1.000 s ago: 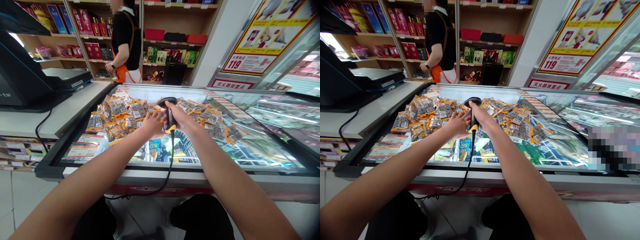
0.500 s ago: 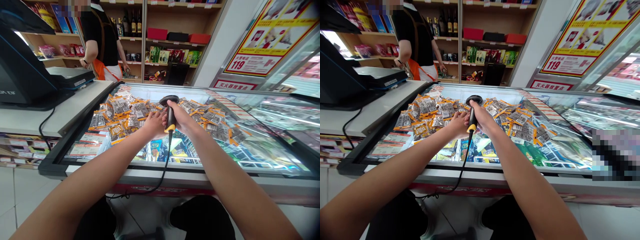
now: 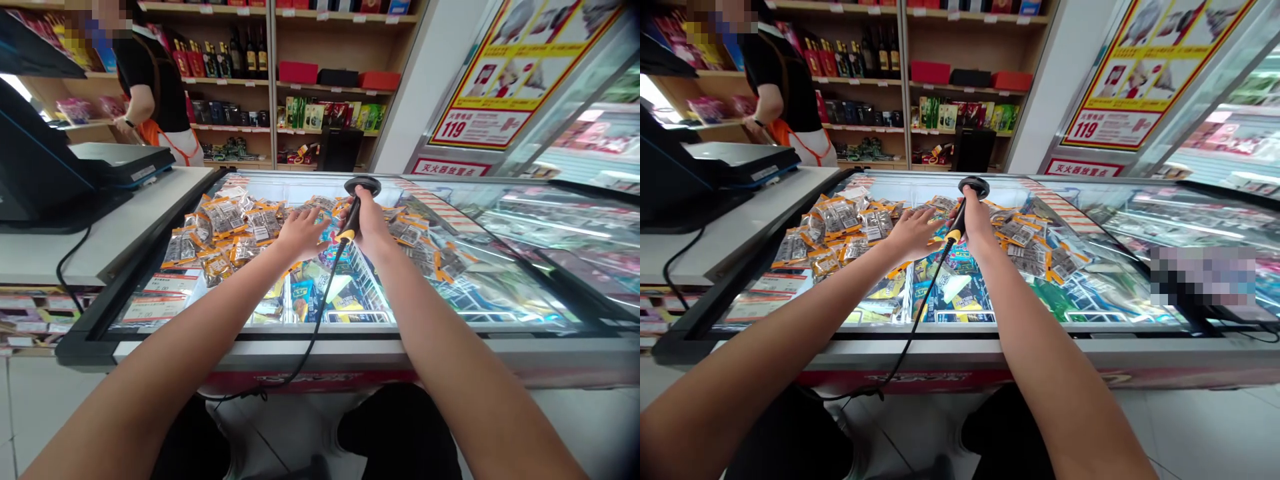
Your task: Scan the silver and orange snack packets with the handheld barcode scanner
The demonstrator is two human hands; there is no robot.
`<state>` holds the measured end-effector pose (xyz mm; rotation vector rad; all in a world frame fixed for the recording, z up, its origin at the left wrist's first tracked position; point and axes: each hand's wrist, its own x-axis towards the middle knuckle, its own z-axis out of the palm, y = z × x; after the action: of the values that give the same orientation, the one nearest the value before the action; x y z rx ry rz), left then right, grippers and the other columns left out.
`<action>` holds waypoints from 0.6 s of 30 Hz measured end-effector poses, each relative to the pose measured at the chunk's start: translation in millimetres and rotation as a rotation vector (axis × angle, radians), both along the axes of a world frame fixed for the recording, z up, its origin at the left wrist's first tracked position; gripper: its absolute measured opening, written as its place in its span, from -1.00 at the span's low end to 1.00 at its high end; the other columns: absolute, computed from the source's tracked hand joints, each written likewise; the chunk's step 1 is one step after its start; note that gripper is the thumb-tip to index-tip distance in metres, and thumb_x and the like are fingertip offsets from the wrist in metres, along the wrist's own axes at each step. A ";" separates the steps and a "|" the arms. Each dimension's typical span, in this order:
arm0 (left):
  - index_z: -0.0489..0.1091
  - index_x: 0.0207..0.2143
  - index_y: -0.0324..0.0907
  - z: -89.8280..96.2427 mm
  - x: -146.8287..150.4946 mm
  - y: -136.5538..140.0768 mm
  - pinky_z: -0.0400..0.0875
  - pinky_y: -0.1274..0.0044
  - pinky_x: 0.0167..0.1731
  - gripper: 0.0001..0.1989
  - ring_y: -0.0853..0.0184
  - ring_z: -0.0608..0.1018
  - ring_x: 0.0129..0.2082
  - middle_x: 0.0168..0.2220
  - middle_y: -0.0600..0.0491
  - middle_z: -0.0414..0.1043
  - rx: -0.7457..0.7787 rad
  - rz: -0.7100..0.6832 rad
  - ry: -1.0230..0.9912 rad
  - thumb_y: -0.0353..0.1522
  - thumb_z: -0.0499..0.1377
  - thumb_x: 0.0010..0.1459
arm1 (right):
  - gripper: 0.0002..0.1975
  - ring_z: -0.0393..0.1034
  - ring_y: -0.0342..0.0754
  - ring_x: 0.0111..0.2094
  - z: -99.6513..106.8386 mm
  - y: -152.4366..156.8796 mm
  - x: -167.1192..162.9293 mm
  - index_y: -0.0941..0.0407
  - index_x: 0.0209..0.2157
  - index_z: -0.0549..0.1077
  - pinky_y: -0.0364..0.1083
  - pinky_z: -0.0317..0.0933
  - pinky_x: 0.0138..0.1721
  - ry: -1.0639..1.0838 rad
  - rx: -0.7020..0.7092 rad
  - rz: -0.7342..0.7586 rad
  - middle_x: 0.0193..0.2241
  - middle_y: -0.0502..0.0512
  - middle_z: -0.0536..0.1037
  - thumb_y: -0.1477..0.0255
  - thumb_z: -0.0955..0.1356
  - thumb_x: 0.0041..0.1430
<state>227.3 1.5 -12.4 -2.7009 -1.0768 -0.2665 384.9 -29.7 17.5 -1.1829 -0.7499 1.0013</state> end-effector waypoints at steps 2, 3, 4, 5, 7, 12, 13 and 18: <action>0.18 0.39 -0.02 -4.0 1.1 3.8 0.09 0.13 0.28 -0.36 -0.03 0.15 0.41 0.46 -0.13 0.03 -0.084 0.025 0.069 0.02 -0.10 0.39 | -0.62 0.34 -0.14 -0.70 -0.9 0.7 1.5 0.05 -0.33 0.32 -0.18 0.23 -0.67 0.035 0.020 -0.018 -0.64 -0.08 0.41 0.03 0.30 0.35; 0.21 0.38 -0.03 -5.0 0.5 3.1 0.09 0.13 0.28 -0.36 -0.03 0.16 0.41 0.45 -0.13 0.06 -0.101 0.047 0.089 0.02 -0.12 0.40 | -0.65 0.34 -0.14 -0.70 -0.7 0.4 2.0 0.05 -0.33 0.32 -0.17 0.24 -0.67 0.052 0.028 -0.027 -0.65 -0.07 0.41 0.07 0.30 0.37; 0.25 0.36 -0.03 -5.1 -0.8 0.9 0.12 0.13 0.27 -0.38 -0.03 0.19 0.39 0.44 -0.14 0.10 -0.099 0.068 0.103 0.01 -0.14 0.41 | -0.66 0.34 -0.14 -0.70 -0.2 -0.1 2.6 0.06 -0.34 0.32 -0.17 0.26 -0.66 0.059 0.026 -0.030 -0.65 -0.07 0.41 0.10 0.29 0.38; 0.28 0.34 -0.04 -4.3 -2.6 -2.5 0.16 0.14 0.24 -0.41 -0.03 0.23 0.37 0.41 -0.16 0.15 -0.082 0.084 0.116 -0.03 -0.14 0.42 | -0.67 0.34 -0.14 -0.70 0.6 -0.7 3.5 0.06 -0.35 0.32 -0.17 0.27 -0.65 0.064 0.022 -0.032 -0.65 -0.07 0.41 0.12 0.29 0.39; 0.31 0.31 -0.04 -0.8 -7.3 -10.8 0.23 0.17 0.17 -0.48 -0.02 0.30 0.31 0.35 -0.18 0.23 -0.041 0.110 0.141 -0.12 -0.14 0.44 | -0.68 0.35 -0.14 -0.69 2.6 -1.9 6.5 0.06 -0.36 0.32 -0.17 0.29 -0.64 0.071 0.025 -0.044 -0.66 -0.07 0.40 0.15 0.29 0.40; 0.35 0.26 -0.09 12.2 -19.5 -24.5 0.29 0.17 0.07 -0.52 -0.04 0.38 0.22 0.25 -0.21 0.33 -0.022 0.150 0.218 -0.22 -0.11 0.43 | -0.66 0.33 -0.15 -0.69 6.9 -2.4 16.8 0.06 -0.40 0.29 -0.18 0.32 -0.62 0.128 0.043 -0.084 -0.66 -0.08 0.38 0.14 0.30 0.40; 0.35 0.26 -0.10 15.0 -21.8 -25.7 0.29 0.16 0.07 -0.52 -0.05 0.39 0.21 0.24 -0.22 0.33 -0.024 0.156 0.232 -0.21 -0.08 0.41 | -0.66 0.32 -0.15 -0.70 7.2 -1.9 18.3 0.06 -0.40 0.28 -0.18 0.32 -0.62 0.138 0.040 -0.088 -0.66 -0.08 0.38 0.15 0.30 0.40; 0.43 0.16 -0.10 31.9 -26.0 -26.7 0.27 0.10 0.11 -0.51 -0.12 0.36 0.23 0.24 -0.23 0.32 -0.070 0.190 0.285 -0.08 0.01 0.33 | -0.69 0.35 -0.12 -0.68 6.1 2.2 21.5 0.06 -0.38 0.30 -0.15 0.31 -0.63 0.135 0.059 -0.078 -0.65 -0.06 0.39 0.16 0.30 0.39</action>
<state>201.3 -25.1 19.5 -2.5676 -1.2600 0.1854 406.5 -27.5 23.7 -1.0747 -0.6176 0.9775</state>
